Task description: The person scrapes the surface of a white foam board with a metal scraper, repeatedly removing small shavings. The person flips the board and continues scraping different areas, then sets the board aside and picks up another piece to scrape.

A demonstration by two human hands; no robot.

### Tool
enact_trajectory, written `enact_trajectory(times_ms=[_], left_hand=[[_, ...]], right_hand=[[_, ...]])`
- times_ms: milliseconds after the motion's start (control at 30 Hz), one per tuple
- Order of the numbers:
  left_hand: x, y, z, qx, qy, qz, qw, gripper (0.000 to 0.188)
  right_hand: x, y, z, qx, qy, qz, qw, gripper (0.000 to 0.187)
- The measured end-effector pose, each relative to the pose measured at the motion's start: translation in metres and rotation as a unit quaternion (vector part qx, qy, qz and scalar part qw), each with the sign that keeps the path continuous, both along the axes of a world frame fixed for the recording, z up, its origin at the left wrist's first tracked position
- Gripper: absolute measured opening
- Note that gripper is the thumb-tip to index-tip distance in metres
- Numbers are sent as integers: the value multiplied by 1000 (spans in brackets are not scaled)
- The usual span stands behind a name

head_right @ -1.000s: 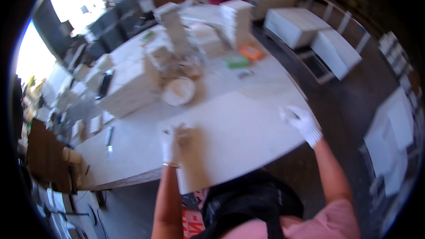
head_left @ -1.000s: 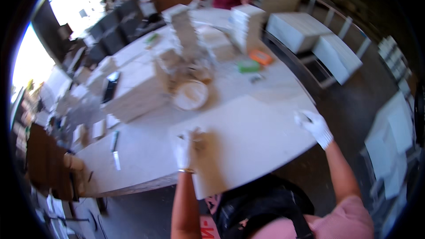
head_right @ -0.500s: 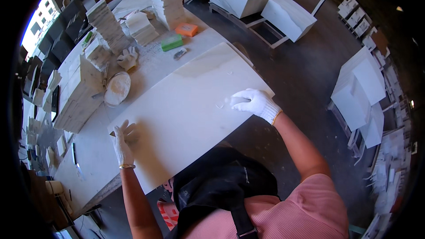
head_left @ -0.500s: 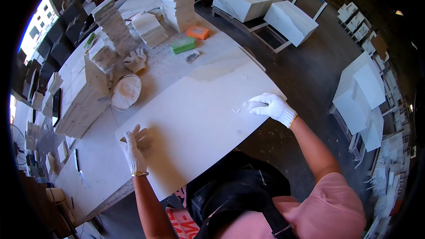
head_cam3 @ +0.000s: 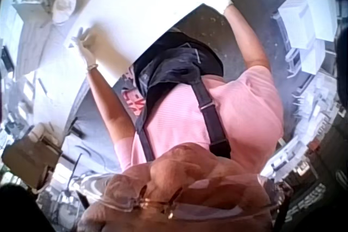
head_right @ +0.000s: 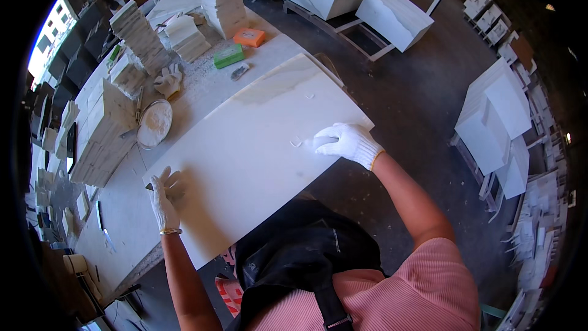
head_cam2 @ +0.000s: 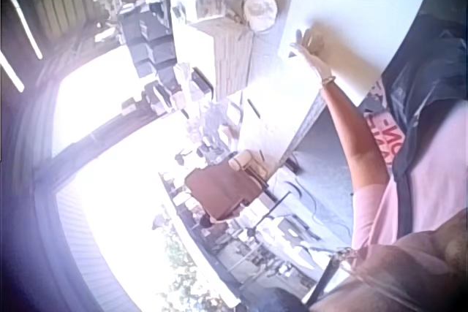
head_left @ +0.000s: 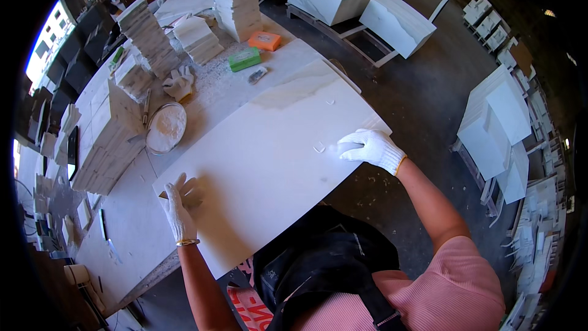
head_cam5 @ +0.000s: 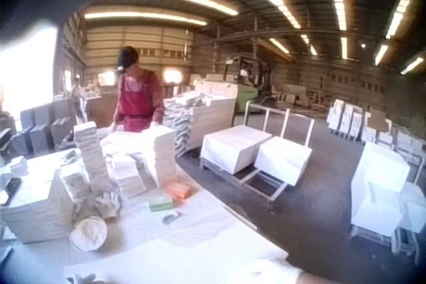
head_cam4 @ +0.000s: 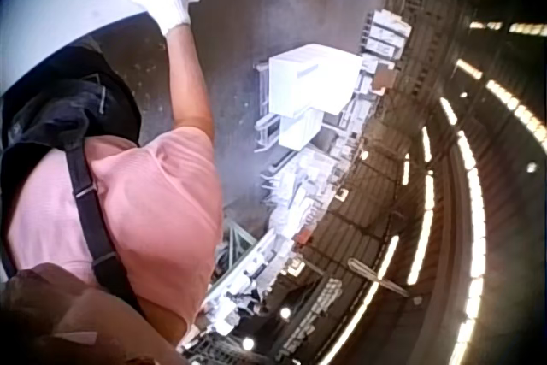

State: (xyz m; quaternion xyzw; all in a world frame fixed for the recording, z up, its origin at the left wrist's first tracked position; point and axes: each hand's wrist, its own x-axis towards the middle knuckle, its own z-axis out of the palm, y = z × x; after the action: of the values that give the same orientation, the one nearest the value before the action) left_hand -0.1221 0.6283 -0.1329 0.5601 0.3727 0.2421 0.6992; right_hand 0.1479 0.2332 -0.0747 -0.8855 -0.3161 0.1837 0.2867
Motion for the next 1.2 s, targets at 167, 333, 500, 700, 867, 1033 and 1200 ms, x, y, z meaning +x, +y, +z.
enact_trajectory(times_ms=[167,333,500,700,867,1033,1200], left_hand=[[-1,-1,1,-3,1,3,1000,66],[-2,4,-6,12,-4,-9,1000,68],[-3,2,-3,19,8,-6,1000,70],[-1,0,0,21,16,-5,1000,71],[-2,0,0,44,14,-12,999,72],[-1,-1,0,30,7,-8,999,71],[-1,1,-2,26,5,-5,1000,70]], right_hand=[[2,4,0,-11,-14,11,1000,40],[3,7,-1,-5,-7,9,1000,40],[4,8,-1,-6,-8,19,1000,40],[8,6,-8,-6,-20,20,1000,39],[8,8,-7,-15,-26,14,999,39],[7,9,-3,-16,-21,12,1000,38],[6,12,1,-29,-30,16,999,37]])
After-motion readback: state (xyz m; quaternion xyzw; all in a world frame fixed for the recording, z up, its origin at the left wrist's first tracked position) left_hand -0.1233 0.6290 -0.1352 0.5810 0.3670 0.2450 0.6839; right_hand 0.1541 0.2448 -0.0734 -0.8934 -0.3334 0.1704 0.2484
